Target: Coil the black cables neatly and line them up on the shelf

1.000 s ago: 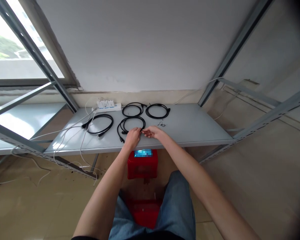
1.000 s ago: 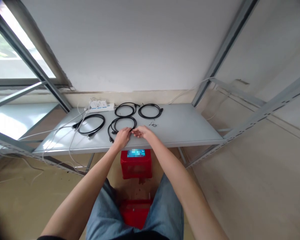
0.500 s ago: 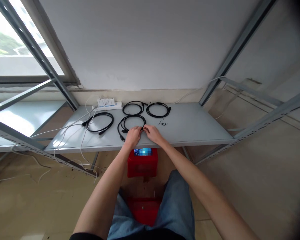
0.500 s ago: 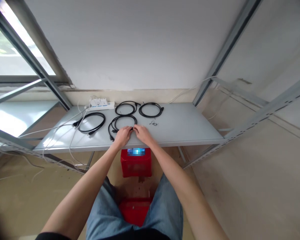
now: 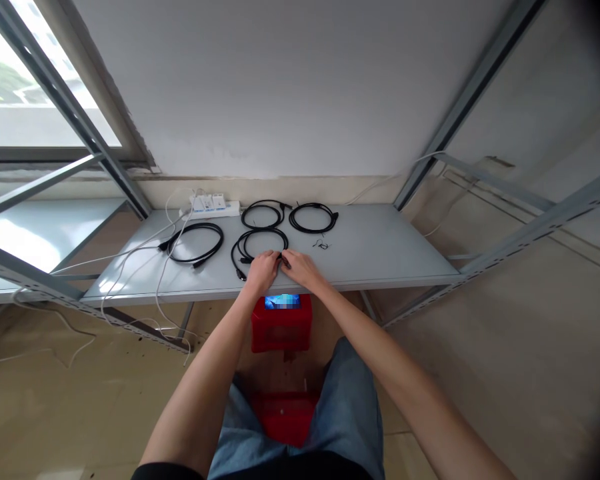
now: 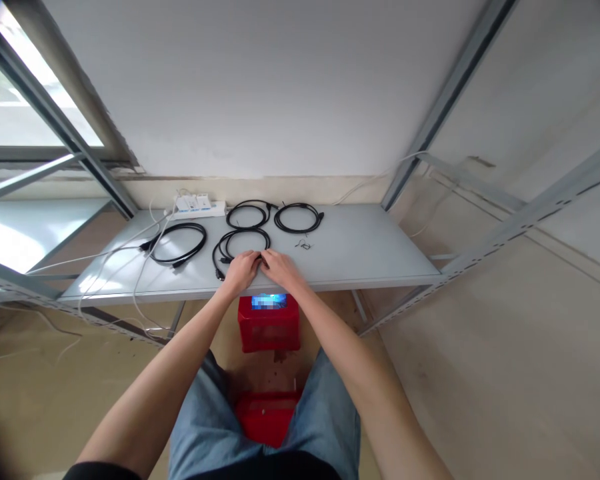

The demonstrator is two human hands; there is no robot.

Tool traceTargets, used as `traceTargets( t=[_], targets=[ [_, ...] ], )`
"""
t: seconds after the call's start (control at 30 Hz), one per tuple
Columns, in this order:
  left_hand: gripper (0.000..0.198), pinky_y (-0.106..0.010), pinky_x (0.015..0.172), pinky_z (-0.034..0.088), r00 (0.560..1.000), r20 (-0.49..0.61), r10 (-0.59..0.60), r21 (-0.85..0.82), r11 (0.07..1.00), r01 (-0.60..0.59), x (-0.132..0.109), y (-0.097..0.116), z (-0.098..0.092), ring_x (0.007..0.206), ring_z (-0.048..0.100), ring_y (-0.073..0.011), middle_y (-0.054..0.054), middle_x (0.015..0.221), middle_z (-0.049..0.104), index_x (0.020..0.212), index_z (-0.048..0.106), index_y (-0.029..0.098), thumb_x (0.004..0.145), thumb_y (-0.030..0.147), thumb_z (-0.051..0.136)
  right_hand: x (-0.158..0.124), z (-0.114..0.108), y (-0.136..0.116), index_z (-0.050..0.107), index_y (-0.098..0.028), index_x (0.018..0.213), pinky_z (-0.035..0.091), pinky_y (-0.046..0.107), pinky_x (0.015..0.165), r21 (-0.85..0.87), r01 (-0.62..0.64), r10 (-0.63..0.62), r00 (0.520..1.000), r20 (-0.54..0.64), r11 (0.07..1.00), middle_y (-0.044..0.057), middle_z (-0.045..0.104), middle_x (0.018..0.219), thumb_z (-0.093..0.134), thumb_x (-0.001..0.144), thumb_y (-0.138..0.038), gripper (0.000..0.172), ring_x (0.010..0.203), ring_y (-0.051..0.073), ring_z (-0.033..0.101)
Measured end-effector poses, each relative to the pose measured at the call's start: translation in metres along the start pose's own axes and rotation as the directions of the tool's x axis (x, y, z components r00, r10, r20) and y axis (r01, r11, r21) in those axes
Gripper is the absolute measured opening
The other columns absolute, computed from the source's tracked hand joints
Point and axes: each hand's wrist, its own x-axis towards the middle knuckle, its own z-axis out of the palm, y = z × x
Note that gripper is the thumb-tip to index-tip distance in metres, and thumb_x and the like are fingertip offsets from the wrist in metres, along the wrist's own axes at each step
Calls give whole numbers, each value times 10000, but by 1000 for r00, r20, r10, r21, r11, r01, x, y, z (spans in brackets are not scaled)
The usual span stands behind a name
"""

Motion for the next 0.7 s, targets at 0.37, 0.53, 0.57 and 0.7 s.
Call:
traceTargets(
  t=[0.37,0.53,0.57,0.7],
  targets=[
    [272,-336,890,470,1000,-2,-4,6,1000,4,1,-1,3,1020,679,-250,-118,1093,721,1123,695,181,1081,230,431,-1,-4,-4,610,-218,1180,383,295,701,-40,3,-2,1000,18,999,80,717,1162,503,993,-195,216,882,215,655],
    [259,-334,916,468,1000,17,-9,-5,1000,9,1,0,-1,1038,676,-246,-123,1120,720,1133,692,182,1073,213,442,0,-5,-6,622,-212,1176,396,294,722,-53,-9,12,999,52,999,94,711,1169,511,1017,-232,194,918,224,659],
    [258,-333,919,468,1000,15,-8,-6,1000,8,1,1,-1,1042,675,-245,-122,1122,720,1138,689,183,1073,213,441,0,-5,-6,623,-210,1174,396,293,726,-55,-12,15,998,57,998,97,710,1165,509,1020,-234,193,924,224,658],
    [254,-330,908,469,1000,14,-8,8,1000,8,0,1,-3,1042,673,-246,-115,1114,721,1126,684,186,1075,220,438,0,-5,-5,619,-205,1173,386,288,723,-52,-9,12,998,65,999,97,706,1143,499,1021,-230,196,917,221,646]
  ],
)
